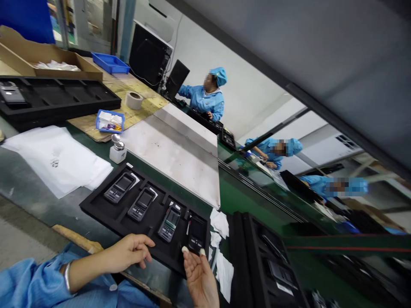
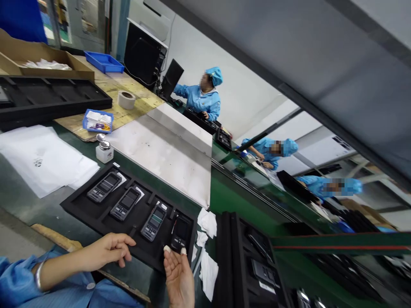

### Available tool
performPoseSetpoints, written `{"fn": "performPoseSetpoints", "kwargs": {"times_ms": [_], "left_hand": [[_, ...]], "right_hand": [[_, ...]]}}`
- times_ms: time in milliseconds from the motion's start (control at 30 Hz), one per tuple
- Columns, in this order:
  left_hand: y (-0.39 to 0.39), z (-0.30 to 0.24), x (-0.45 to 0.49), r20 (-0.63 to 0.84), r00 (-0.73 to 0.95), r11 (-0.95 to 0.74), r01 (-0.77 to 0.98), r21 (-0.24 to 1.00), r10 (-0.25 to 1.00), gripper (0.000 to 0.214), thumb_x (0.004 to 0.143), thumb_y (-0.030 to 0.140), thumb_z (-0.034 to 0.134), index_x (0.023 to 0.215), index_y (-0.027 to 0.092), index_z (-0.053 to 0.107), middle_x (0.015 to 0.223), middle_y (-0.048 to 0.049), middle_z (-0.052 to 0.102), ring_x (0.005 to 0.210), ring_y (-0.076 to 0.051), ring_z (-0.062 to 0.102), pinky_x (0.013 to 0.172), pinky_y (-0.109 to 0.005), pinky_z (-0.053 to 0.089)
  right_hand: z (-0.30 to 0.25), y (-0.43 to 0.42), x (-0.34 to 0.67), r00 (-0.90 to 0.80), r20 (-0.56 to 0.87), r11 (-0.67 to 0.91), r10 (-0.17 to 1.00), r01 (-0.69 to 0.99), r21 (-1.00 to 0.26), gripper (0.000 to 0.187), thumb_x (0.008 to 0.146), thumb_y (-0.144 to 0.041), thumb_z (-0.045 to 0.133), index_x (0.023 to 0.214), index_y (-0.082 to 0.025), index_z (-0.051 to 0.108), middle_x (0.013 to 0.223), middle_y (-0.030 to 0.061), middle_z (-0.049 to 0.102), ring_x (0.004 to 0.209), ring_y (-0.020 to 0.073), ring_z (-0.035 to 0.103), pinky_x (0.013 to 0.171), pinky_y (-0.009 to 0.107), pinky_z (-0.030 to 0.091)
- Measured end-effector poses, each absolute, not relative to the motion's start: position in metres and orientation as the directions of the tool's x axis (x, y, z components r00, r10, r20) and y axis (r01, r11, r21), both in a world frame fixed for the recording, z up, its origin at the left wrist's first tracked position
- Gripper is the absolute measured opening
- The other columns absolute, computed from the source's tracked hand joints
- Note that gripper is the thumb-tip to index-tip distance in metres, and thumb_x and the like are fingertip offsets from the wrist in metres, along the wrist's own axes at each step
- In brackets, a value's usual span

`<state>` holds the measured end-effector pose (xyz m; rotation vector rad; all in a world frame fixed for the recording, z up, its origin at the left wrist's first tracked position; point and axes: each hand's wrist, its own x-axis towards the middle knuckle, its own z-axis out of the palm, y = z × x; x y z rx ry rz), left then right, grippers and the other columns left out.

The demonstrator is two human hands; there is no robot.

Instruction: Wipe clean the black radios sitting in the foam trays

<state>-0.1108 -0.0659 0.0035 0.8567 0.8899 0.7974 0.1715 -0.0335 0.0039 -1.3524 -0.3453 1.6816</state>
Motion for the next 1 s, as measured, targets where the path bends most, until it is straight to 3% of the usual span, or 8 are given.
{"fn": "performPoseSetpoints", "kwargs": {"times_ms": [133,267,367,433,567,700,800,1000], "left_hand": [[-0.066,0.002,-0.120,-0.339,0.419,0.436,-0.160,0.886,0.842,0.054,0.079,0.058,0.067,0.111,0.015,0.063,0.088,-0.0077,0.072,0.074,-0.018,0.066,0.074,-0.028,0.049],[-0.068,-0.001,-0.130,-0.374,0.415,0.442,-0.077,0.894,0.829,0.058,0.079,0.062,0.066,0.115,0.017,0.064,0.091,-0.0085,0.072,0.080,-0.021,0.066,0.080,-0.031,0.050],[-0.072,-0.007,-0.137,-0.405,0.370,0.439,-0.009,0.899,0.836,0.056,0.076,0.062,0.069,0.115,0.021,0.067,0.090,-0.0071,0.072,0.081,-0.023,0.065,0.080,-0.033,0.051],[-0.075,-0.014,-0.142,-0.416,0.340,0.423,0.057,0.904,0.844,0.055,0.074,0.062,0.069,0.115,0.024,0.068,0.089,-0.0052,0.072,0.078,-0.024,0.065,0.077,-0.033,0.052],[-0.080,-0.027,-0.150,-0.349,0.224,0.296,0.238,0.925,0.910,0.039,0.079,0.058,0.065,0.109,0.035,0.071,0.083,0.0022,0.073,0.076,-0.024,0.066,0.074,-0.031,0.054],[-0.080,-0.022,-0.149,-0.063,0.100,0.012,0.445,0.895,0.993,0.019,0.077,0.044,0.071,0.095,0.041,0.075,0.090,0.0092,0.074,0.081,-0.022,0.069,0.076,-0.026,0.055],[-0.077,-0.005,-0.143,0.075,0.040,-0.085,0.514,0.853,0.996,0.017,0.078,0.038,0.070,0.094,0.040,0.076,0.091,0.0101,0.075,0.079,-0.020,0.071,0.074,-0.023,0.056],[-0.078,0.009,-0.130,0.172,0.040,-0.167,0.516,0.840,0.984,0.019,0.088,0.037,0.059,0.095,0.030,0.075,0.081,0.0022,0.073,0.069,-0.017,0.069,0.063,-0.022,0.055]], "right_hand": [[0.019,-0.066,0.181,0.090,-0.625,-0.563,0.776,-0.348,-0.750,0.060,0.061,-0.050,0.086,0.100,-0.008,0.069,0.086,0.0135,0.074,0.067,0.0191,0.070,0.055,0.026,0.054],[0.024,-0.078,0.214,0.420,-0.335,-0.404,0.844,0.086,-0.911,0.059,0.060,-0.059,0.080,0.093,-0.010,0.073,0.062,0.0051,0.067,0.045,0.0130,0.055,0.042,0.021,0.039],[0.024,-0.071,0.240,0.545,0.069,-0.327,0.836,0.594,-0.735,0.045,0.073,-0.055,0.066,0.086,-0.014,0.076,0.062,0.0066,0.067,0.050,0.0170,0.058,0.047,0.025,0.040],[0.023,-0.056,0.251,0.521,0.217,-0.321,0.826,0.750,-0.578,0.040,0.079,-0.050,0.058,0.087,-0.016,0.077,0.068,0.0083,0.069,0.054,0.0185,0.060,0.050,0.026,0.040],[0.021,-0.001,0.260,0.492,0.280,-0.310,0.824,0.806,-0.505,0.038,0.084,-0.041,0.053,0.097,-0.014,0.077,0.089,0.0112,0.069,0.067,0.0186,0.061,0.057,0.028,0.037],[0.021,0.064,0.265,0.419,0.275,-0.257,0.865,0.842,-0.474,0.038,0.085,-0.033,0.052,0.108,-0.012,0.074,0.106,0.0123,0.065,0.078,0.0174,0.061,0.062,0.030,0.032],[0.020,0.099,0.269,0.368,0.229,-0.226,0.901,0.849,-0.477,0.032,0.082,-0.028,0.056,0.099,-0.011,0.077,0.100,0.0123,0.065,0.072,0.0143,0.059,0.060,0.031,0.029],[0.019,0.120,0.284,0.330,0.157,-0.215,0.931,0.843,-0.494,0.017,0.077,-0.022,0.063,0.080,-0.015,0.078,0.082,0.0099,0.066,0.063,0.0139,0.055,0.061,0.032,0.034]]}}
